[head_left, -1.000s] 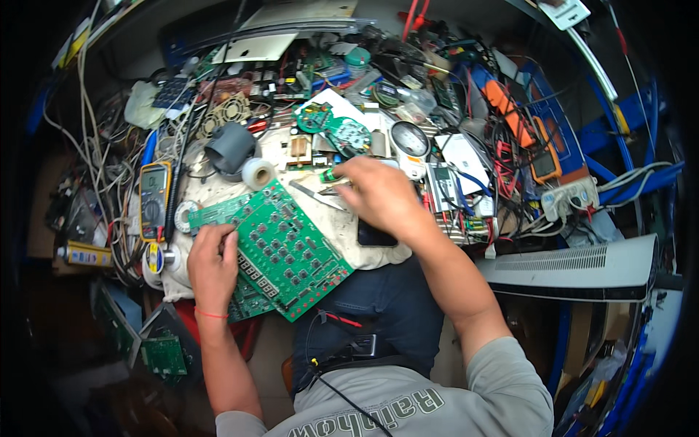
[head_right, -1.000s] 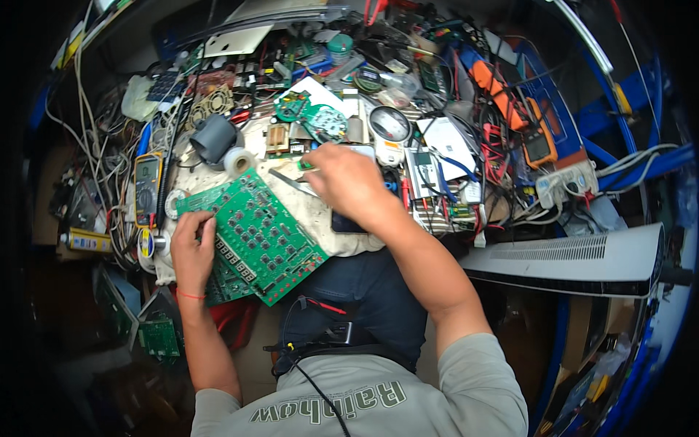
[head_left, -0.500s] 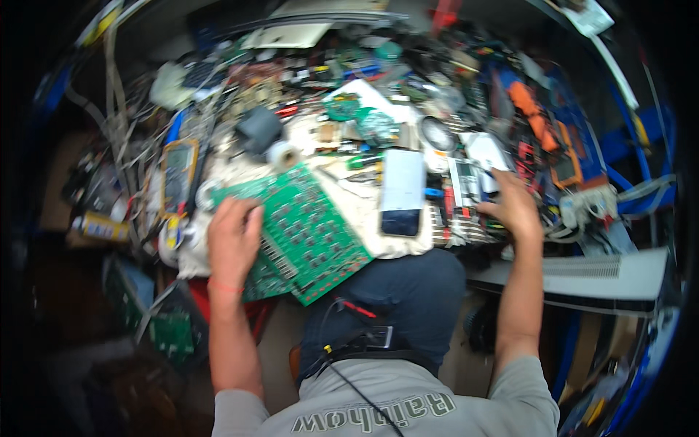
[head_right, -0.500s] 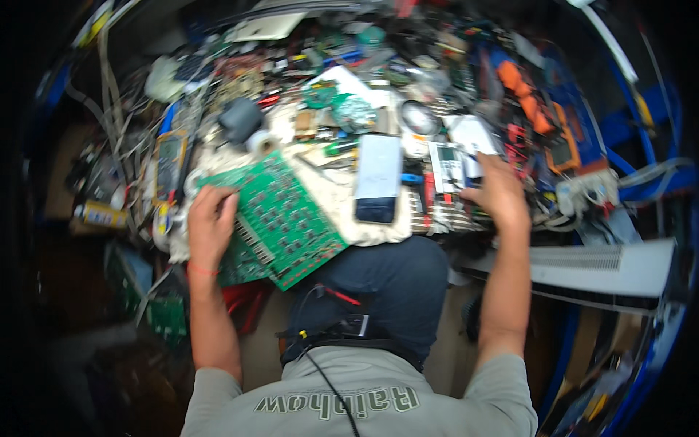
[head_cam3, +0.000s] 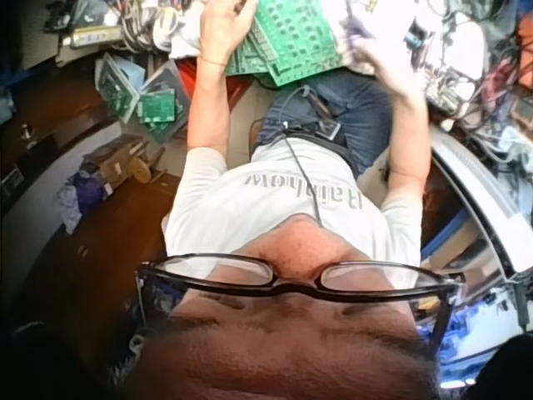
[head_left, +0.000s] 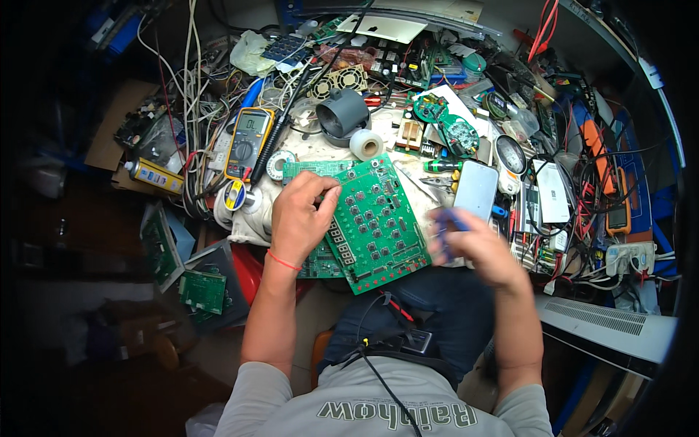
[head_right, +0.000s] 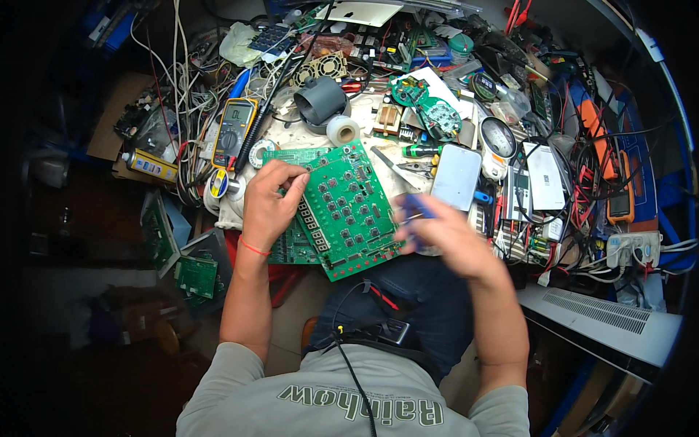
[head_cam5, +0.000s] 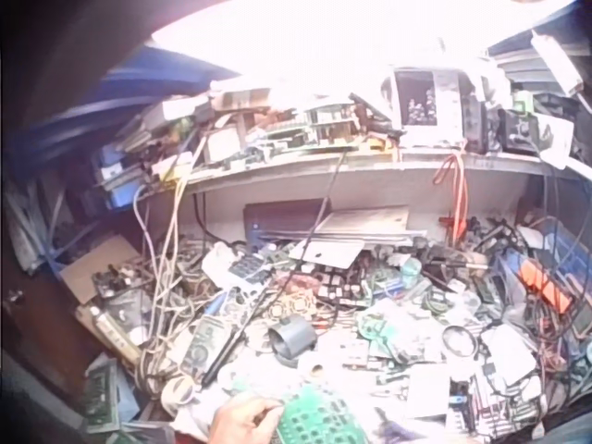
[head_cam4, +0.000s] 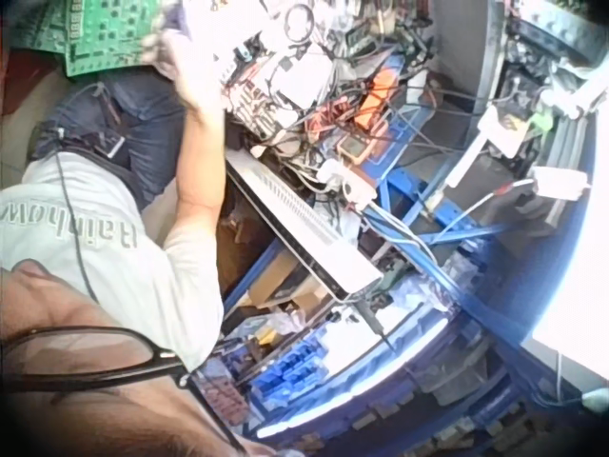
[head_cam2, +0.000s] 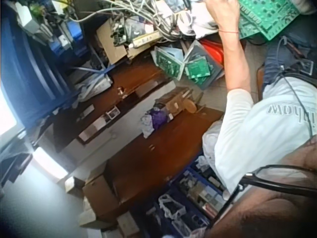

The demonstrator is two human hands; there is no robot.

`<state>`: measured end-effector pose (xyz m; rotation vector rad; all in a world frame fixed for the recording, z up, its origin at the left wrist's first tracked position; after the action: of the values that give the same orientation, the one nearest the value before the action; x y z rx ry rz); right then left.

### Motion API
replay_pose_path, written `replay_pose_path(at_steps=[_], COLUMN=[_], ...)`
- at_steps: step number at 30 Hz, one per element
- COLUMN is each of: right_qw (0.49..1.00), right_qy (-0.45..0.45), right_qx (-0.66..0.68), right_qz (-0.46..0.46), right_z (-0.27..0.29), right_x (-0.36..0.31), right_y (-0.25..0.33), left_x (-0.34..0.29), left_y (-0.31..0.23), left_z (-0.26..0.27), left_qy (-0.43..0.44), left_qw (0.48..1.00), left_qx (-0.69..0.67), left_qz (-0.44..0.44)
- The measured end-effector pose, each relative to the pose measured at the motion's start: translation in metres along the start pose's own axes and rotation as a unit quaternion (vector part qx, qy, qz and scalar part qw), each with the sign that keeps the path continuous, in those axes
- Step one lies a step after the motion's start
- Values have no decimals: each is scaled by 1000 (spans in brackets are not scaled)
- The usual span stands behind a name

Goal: The person uses a soldering iron to reflow solder joints on a green circuit board, then inspects the board with a magnifying lamp and tests it with a multimeter. They repeat soldering and inspection steps on different areas of the board.

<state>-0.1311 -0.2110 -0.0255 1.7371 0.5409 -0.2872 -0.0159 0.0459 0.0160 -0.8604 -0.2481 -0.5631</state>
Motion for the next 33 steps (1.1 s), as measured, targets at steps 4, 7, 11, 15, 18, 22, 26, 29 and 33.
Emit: replay_pose_path(at_steps=[4,7,11,15,18,22,26,29,33], right_qw=[994,994,994,994,993,992,981,971,969], right_qy=[98,92,76,72,66,45,-13,-51,-64], right_qx=[-19,-44,-75,-81,-86,-120,-189,-212,-214], right_qz=[-39,-29,-28,-35,-37,4,51,97,110], right_z=[-74,-88,-88,-88,-91,-97,-101,-103,-105], right_x=[51,69,77,80,80,79,75,74,73], right_y=[-19,-18,-15,-19,-21,-17,-13,-11,-14], left_x=[1,-1,-2,-1,-1,0,-1,-2,-1], left_y=[0,-1,-1,1,0,-4,-4,-4,-8], left_z=[2,2,2,2,1,4,4,3,4], left_qy=[-4,1,-4,-10,-12,-19,-25,-22,-6], left_qw=[1000,999,999,999,999,998,997,997,996], left_qx=[21,16,21,18,16,37,47,51,65], left_qz=[-24,-37,-37,-27,-26,-54,-65,-56,-52])
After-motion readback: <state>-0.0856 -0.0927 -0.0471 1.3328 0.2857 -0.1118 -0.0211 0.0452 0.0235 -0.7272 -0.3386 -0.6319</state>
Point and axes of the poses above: each hand's wrist, its own x-axis towards the middle knuckle, its own z-axis out of the back of the hand, y = z × x, the point moved 7 cm from there along x, towards the middle knuckle, and after that the axes turned 7 degrees about -z, right-handed, at the moved point
